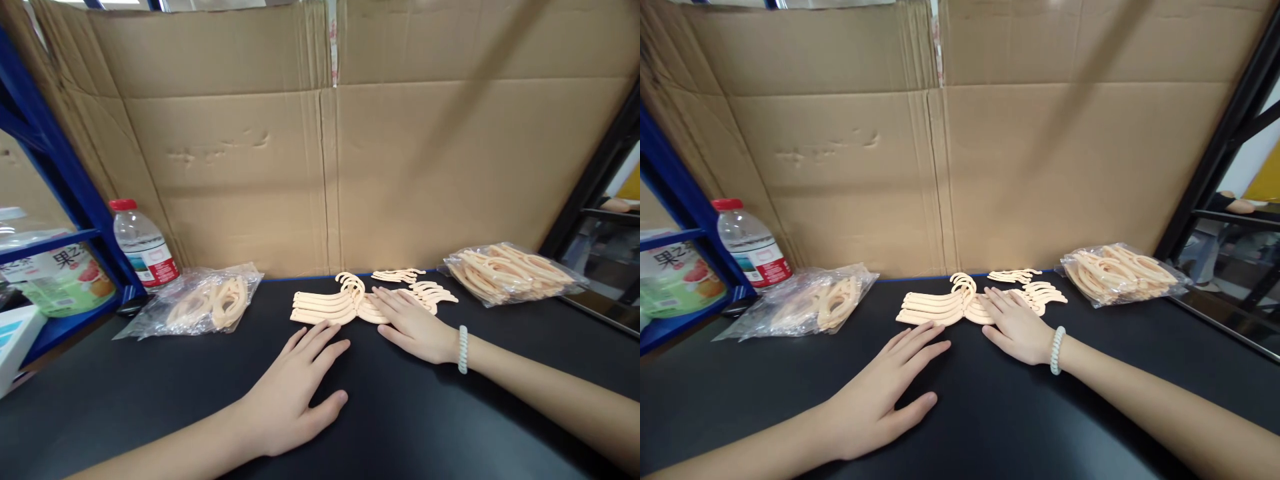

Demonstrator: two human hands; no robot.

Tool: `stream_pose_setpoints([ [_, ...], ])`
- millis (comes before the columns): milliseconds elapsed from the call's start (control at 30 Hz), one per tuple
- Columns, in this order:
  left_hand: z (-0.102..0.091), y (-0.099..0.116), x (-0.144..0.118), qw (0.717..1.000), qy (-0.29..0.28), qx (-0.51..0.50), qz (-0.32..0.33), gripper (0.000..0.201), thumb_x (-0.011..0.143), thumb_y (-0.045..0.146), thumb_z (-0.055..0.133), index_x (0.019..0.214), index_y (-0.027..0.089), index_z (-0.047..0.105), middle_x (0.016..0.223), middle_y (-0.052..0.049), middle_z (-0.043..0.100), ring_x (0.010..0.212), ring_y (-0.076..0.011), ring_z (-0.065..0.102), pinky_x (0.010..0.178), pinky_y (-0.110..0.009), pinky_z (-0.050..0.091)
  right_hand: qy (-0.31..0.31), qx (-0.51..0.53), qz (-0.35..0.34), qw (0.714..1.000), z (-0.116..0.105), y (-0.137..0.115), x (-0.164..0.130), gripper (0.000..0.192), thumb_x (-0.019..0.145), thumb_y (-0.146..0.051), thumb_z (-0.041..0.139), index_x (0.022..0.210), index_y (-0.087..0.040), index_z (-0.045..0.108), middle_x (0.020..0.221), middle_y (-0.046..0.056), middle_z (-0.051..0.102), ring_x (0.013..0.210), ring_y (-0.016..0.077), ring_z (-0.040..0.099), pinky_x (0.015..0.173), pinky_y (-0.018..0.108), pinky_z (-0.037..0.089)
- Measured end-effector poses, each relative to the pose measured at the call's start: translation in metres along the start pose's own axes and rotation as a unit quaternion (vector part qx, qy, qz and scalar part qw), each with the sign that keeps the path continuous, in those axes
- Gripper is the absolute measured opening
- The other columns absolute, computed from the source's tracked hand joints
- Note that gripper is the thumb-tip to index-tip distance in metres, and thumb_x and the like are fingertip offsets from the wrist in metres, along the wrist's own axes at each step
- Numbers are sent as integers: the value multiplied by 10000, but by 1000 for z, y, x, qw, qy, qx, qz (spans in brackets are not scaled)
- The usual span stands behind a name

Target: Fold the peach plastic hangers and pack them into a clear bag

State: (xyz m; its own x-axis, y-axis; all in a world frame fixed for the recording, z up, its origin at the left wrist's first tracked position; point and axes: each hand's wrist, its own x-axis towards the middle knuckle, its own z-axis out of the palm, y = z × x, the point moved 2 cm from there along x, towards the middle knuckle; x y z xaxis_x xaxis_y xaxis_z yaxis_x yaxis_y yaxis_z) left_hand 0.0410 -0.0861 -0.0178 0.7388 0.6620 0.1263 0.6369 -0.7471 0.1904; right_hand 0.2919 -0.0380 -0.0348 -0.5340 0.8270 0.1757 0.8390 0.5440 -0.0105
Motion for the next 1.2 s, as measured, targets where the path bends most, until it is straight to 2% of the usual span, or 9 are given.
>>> stream_pose_setpoints([
  [367, 1, -1, 0, 1000, 11, -10, 18, 528, 914, 342, 483, 1423, 247, 381, 1522, -75, 340, 1406, -294, 278, 1135, -551, 244, 15, 35, -12, 999, 1, 6, -2, 616, 979, -487, 302, 1487, -141, 267, 1525, 134, 275, 1421, 280, 198, 1137, 540, 192],
  [567, -2, 4, 0, 997, 30, -14, 68, 473, 902, 257, 488, 1372, 217, 443, 1410, -81, 501, 1343, -251, 395, 1127, -474, 306, 80, 26, -3, 996, -2, 8, -3, 589, 972, -472, 340, 1437, -113, 363, 1490, 151, 352, 1398, 285, 262, 1129, 527, 234],
  [667, -2, 5, 1, 996, 38, -18, 76, 454, 894, 243, 499, 1345, 199, 470, 1370, -95, 537, 1309, -257, 437, 1114, -475, 324, 134, -5, 5, 991, -5, 19, -3, 482, 978, -391, 330, 1357, -132, 476, 1434, 130, 444, 1375, 285, 306, 1119, 527, 249],
  [733, -3, 6, 0, 995, 46, -19, 81, 444, 887, 235, 509, 1327, 191, 487, 1352, -105, 551, 1291, -265, 456, 1105, -481, 335, 147, -28, 20, 988, -5, 31, -3, 452, 975, -362, 323, 1310, -135, 525, 1387, 125, 499, 1354, 295, 338, 1105, 531, 267],
  [833, -3, 6, 0, 993, 62, -25, 94, 417, 879, 214, 514, 1294, 177, 511, 1313, -110, 578, 1250, -261, 492, 1075, -448, 380, 131, -59, 50, 988, -5, 49, -2, 459, 974, -380, 312, 1276, -140, 561, 1354, 124, 531, 1336, 317, 360, 1083, 548, 285],
  [933, -3, 8, -1, 989, 74, -31, 126, 372, 882, 166, 492, 1252, 168, 536, 1247, -97, 618, 1174, -232, 545, 1042, -397, 417, 91, -67, 68, 991, -4, 60, -1, 480, 981, -402, 276, 1251, -164, 593, 1381, 111, 507, 1356, 334, 326, 1074, 562, 284],
  [1067, -3, 12, 0, 982, 85, -32, 164, 315, 889, 122, 466, 1184, 167, 567, 1170, -85, 648, 1082, -212, 587, 989, -368, 448, 49, -62, 84, 993, -3, 66, 2, 528, 987, -432, 226, 1280, -166, 576, 1425, 92, 463, 1376, 330, 290, 1086, 546, 275],
  [1200, -4, 14, -1, 980, 89, -28, 174, 293, 892, 119, 459, 1159, 164, 574, 1133, -86, 657, 1050, -214, 596, 951, -365, 467, 31, -54, 94, 994, -1, 67, 5, 567, 982, -461, 205, 1318, -154, 542, 1445, 86, 442, 1385, 323, 274, 1108, 532, 249],
])
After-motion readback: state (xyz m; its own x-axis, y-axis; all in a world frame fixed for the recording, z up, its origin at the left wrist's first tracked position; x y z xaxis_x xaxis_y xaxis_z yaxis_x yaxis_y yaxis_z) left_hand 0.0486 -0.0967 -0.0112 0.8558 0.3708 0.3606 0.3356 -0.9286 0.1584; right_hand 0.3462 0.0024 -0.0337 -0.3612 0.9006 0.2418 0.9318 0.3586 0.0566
